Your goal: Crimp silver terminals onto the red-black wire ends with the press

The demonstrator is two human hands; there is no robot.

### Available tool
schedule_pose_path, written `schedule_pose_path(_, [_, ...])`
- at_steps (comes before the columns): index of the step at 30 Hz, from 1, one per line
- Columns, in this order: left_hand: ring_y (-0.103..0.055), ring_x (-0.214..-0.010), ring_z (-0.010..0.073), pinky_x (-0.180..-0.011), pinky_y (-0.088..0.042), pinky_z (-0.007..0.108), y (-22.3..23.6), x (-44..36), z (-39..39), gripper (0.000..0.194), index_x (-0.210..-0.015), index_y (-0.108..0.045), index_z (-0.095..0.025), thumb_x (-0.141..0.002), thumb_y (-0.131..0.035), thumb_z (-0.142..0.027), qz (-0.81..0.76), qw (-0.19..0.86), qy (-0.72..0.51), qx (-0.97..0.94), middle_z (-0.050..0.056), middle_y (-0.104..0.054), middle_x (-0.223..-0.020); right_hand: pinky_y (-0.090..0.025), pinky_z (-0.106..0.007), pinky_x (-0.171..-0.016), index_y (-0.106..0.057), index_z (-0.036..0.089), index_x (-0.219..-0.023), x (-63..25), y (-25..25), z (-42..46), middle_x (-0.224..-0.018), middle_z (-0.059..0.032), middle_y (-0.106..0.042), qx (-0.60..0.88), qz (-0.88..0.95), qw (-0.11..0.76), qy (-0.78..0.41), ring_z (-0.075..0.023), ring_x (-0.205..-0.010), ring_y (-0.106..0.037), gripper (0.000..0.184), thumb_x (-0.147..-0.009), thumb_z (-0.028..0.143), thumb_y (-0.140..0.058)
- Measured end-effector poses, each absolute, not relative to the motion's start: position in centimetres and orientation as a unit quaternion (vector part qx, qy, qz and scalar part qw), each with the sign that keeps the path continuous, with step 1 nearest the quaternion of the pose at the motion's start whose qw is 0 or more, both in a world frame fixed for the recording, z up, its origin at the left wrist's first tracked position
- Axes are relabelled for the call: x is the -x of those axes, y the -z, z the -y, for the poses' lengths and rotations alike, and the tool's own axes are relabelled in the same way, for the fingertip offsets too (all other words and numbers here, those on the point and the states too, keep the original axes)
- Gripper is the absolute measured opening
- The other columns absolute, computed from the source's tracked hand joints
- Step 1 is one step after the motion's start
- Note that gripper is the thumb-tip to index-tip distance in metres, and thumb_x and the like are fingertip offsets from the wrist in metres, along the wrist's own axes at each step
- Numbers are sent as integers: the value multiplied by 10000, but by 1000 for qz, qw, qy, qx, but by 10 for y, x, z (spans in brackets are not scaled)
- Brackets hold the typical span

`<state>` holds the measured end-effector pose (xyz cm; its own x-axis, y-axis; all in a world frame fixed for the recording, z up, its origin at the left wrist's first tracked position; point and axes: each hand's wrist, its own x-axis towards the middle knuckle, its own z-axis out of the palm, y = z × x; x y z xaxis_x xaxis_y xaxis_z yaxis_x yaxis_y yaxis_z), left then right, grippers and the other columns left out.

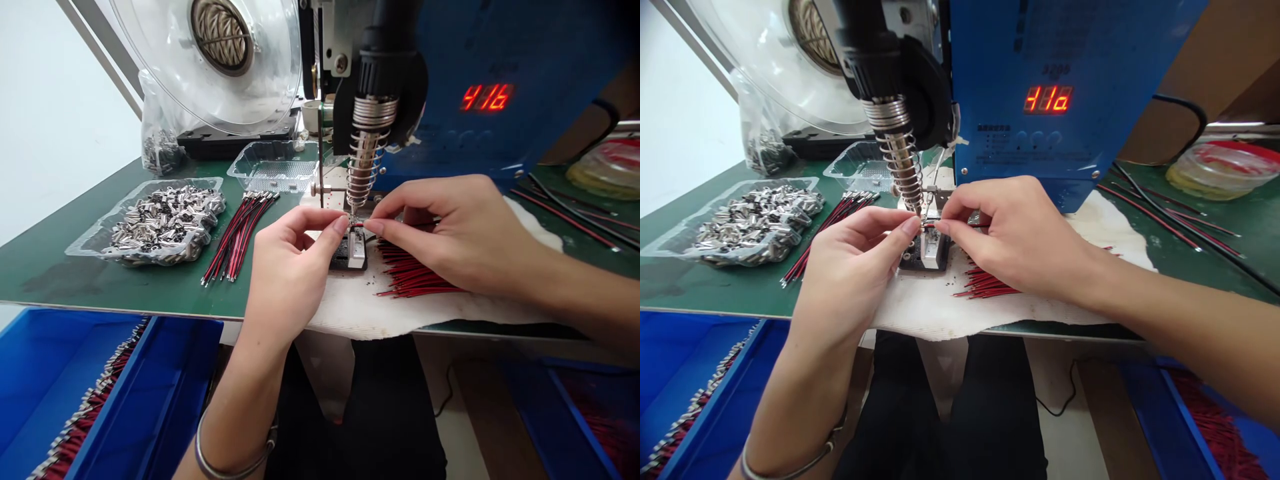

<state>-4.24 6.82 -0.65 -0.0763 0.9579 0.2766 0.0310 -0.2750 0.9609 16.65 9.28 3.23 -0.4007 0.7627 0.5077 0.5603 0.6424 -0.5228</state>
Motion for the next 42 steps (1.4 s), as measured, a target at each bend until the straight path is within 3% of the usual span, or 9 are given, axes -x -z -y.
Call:
schedule_pose_path(7, [-524, -638, 123, -574, -401, 261, 4, 43, -66, 150, -934, -861, -229, -955, -891, -374, -465, 398, -568, -550, 19, -757, -810, -419, -324, -601, -820, 220, -861, -167, -31, -95, -643, 30, -674, 383, 838, 364, -135, -117, -546, -542, 145, -987, 277, -779])
schedule_pose_path(12, [-424, -561, 110, -522, -346, 271, 2, 42, -66, 137, -931, -859, -228, -955, -883, -361, -473, 390, -569, -548, -6, -665, -703, -423, -334, -597, -823, 235, -862, -167, -30, -93, -657, 22, -692, 406, 827, 368, -129, -136, -573, -587, 135, -983, 288, -798])
schedule_pose_path(34, [-456, -585, 129, -559, -403, 285, 2, 44, -65, 134, -937, -859, -234, -929, -906, -359, -478, 377, -572, -550, -6, -633, -696, -457, -362, -629, -802, 248, -863, -164, -31, -89, -750, -3, -757, 410, 830, 363, -105, -169, -625, -635, 136, -992, 274, -765])
schedule_pose_path(42, [-447, -581, 121, -532, -357, 275, 2, 43, -65, 145, -900, -850, -226, -928, -911, -355, -479, 377, -573, -548, -10, -606, -671, -480, -357, -653, -794, 236, -858, -163, -29, -89, -730, 0, -746, 416, 822, 375, -107, -167, -642, -657, 142, -993, 280, -783])
